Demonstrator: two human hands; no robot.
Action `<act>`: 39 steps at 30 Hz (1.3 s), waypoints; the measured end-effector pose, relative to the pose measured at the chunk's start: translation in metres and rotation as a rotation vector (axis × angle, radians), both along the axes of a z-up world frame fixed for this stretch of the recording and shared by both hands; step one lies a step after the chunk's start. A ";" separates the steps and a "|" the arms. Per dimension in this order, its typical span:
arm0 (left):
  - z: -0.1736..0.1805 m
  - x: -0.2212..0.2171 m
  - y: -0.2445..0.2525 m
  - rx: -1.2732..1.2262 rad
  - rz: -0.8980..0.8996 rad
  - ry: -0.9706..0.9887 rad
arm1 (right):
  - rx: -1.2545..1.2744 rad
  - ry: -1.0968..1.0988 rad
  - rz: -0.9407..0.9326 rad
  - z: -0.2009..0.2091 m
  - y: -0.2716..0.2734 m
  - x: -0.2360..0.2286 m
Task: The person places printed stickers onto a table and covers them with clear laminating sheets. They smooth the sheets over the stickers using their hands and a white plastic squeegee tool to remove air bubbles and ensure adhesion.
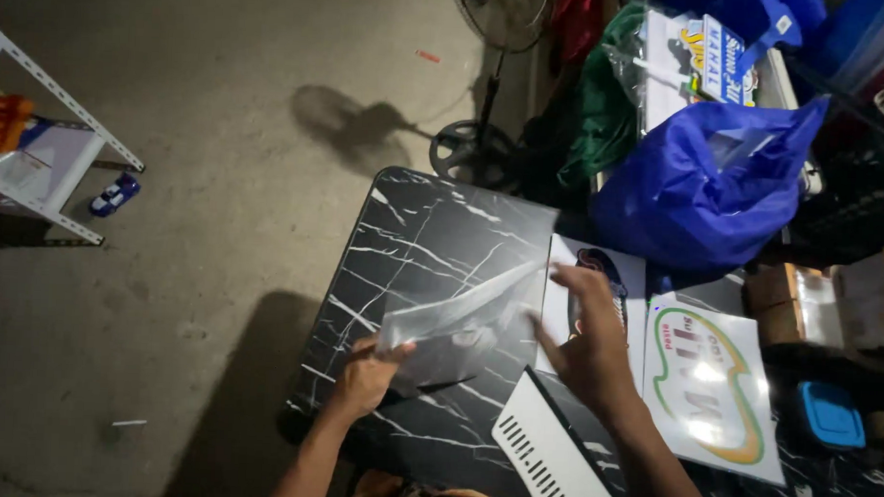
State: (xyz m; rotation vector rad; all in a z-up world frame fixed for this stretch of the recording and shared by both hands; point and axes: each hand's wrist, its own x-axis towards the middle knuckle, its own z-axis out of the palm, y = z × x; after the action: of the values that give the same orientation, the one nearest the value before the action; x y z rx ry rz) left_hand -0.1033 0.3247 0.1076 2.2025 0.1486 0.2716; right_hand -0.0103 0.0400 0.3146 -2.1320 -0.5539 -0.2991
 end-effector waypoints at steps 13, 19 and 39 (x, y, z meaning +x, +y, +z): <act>0.022 -0.005 0.038 -0.666 -0.028 0.370 | -0.377 -0.406 0.401 -0.009 0.067 -0.031; 0.007 -0.014 0.044 -0.475 -0.298 -0.013 | -0.440 -0.150 0.271 -0.012 0.089 -0.049; 0.014 -0.023 0.057 -0.666 -0.471 -0.048 | -0.542 -0.421 0.159 -0.030 0.108 -0.063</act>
State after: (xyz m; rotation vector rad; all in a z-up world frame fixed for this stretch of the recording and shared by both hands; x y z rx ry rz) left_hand -0.1260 0.3821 0.1213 1.5083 -0.2722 0.0007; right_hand -0.0734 0.1484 0.2846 -2.5328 -1.1478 -0.5652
